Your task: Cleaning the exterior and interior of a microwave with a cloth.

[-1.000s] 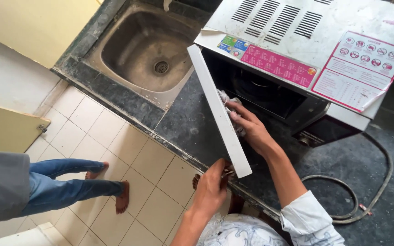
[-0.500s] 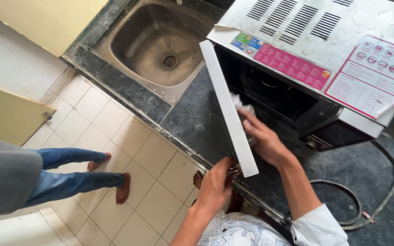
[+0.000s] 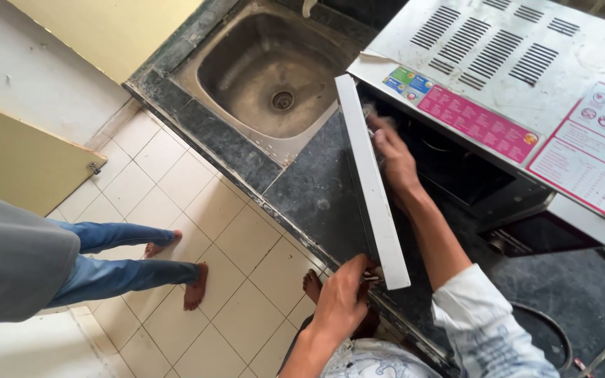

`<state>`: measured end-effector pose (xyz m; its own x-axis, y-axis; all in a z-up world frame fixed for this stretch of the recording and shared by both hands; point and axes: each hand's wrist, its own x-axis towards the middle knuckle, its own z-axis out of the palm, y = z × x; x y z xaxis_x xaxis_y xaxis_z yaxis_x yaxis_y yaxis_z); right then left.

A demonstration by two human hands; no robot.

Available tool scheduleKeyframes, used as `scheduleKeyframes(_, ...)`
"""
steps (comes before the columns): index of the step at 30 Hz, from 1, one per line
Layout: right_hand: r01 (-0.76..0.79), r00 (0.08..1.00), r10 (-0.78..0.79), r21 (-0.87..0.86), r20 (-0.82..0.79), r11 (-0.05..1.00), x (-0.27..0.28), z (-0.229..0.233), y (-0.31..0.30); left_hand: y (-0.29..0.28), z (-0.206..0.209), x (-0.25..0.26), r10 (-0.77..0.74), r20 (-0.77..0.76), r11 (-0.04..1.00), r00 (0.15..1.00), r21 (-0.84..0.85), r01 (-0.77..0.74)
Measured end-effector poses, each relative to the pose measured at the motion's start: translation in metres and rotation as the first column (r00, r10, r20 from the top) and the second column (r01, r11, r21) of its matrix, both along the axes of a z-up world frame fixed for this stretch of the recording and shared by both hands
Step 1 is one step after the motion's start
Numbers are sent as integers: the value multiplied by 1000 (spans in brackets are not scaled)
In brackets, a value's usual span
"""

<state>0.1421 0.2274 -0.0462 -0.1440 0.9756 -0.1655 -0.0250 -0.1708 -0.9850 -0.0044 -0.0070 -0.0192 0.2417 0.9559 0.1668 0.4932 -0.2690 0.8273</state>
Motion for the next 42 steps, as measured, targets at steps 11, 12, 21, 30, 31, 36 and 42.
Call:
scheduleKeyframes(11,40,998,-29,-252,49,967,-10,18,22,0,-14,-3,-44,9,993,999,112,43)
scheduleKeyframes(12,18,1000,-15,-117,25,993,-9,26,13,-1,-14,-3,-41,9,990,999,137,40)
scheduleKeyframes(21,-54,991,-1,395,137,917,15,84,-113,2,11,-12,-20,30,999,999,33,19)
scheduleKeyframes(30,-80,980,47,168,192,983,39,71,-266,-2,2,-22,86,-50,993,995,-73,-90)
scheduleKeyframes(31,-72,981,46,139,187,988,38,71,-274,-4,-3,-24,103,-75,992,992,-60,-108)
scheduleKeyframes(36,-232,908,3,498,418,835,8,117,-240,-4,4,-28,81,-54,996,995,28,-80)
scheduleKeyframes(42,-348,788,-148,630,598,694,-14,127,-142,-6,12,-22,118,-49,992,992,-49,-120)
